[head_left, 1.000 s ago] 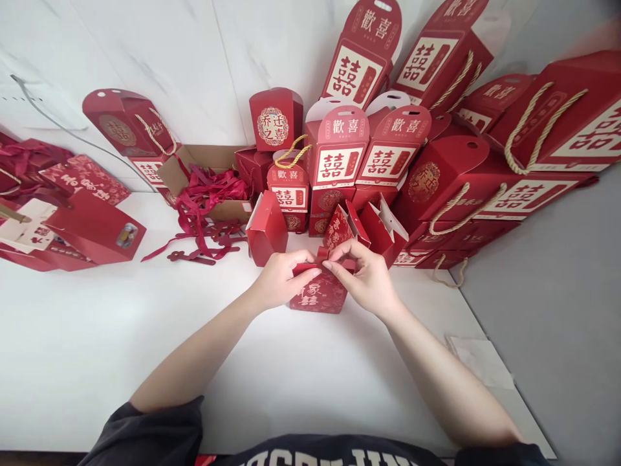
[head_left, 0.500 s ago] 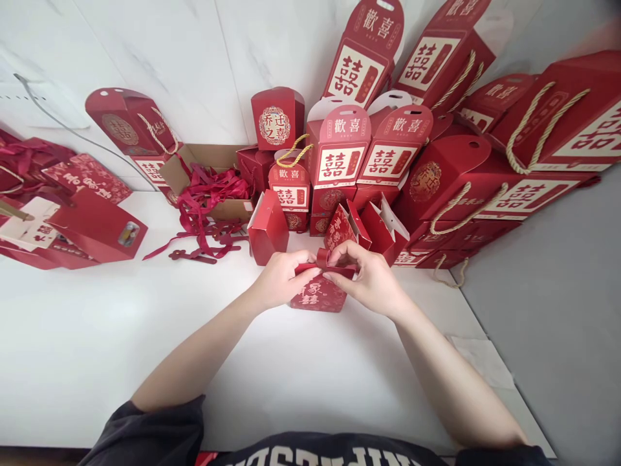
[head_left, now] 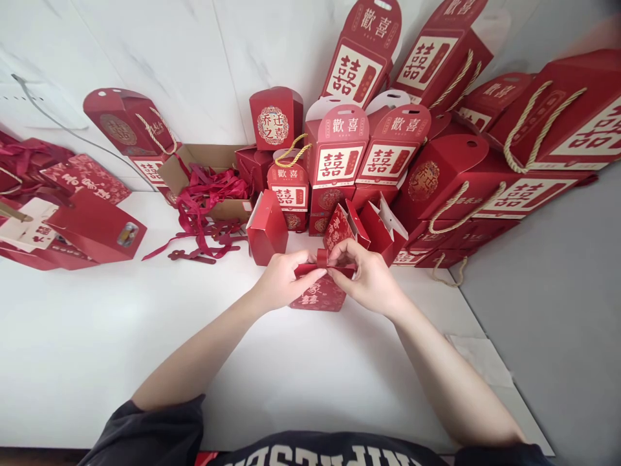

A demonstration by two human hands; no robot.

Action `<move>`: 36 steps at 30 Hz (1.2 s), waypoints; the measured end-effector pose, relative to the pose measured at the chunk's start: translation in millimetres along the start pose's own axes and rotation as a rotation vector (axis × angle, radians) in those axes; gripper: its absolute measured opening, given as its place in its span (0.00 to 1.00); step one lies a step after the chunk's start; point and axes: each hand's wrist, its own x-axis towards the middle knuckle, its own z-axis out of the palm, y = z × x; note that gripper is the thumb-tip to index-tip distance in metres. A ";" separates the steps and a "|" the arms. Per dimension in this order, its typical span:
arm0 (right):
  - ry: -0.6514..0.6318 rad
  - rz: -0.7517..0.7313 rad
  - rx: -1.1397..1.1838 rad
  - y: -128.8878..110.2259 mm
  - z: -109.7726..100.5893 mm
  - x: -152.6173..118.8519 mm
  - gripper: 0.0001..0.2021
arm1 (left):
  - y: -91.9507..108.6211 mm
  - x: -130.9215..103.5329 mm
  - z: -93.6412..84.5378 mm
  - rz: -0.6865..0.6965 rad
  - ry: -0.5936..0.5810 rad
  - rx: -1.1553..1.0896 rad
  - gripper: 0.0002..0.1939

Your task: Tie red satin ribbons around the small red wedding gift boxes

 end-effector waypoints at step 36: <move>-0.011 0.063 0.282 17.7 4.0 7.8 0.10 | -6.1 4.5 -1.4 -0.125 0.034 -0.019 0.11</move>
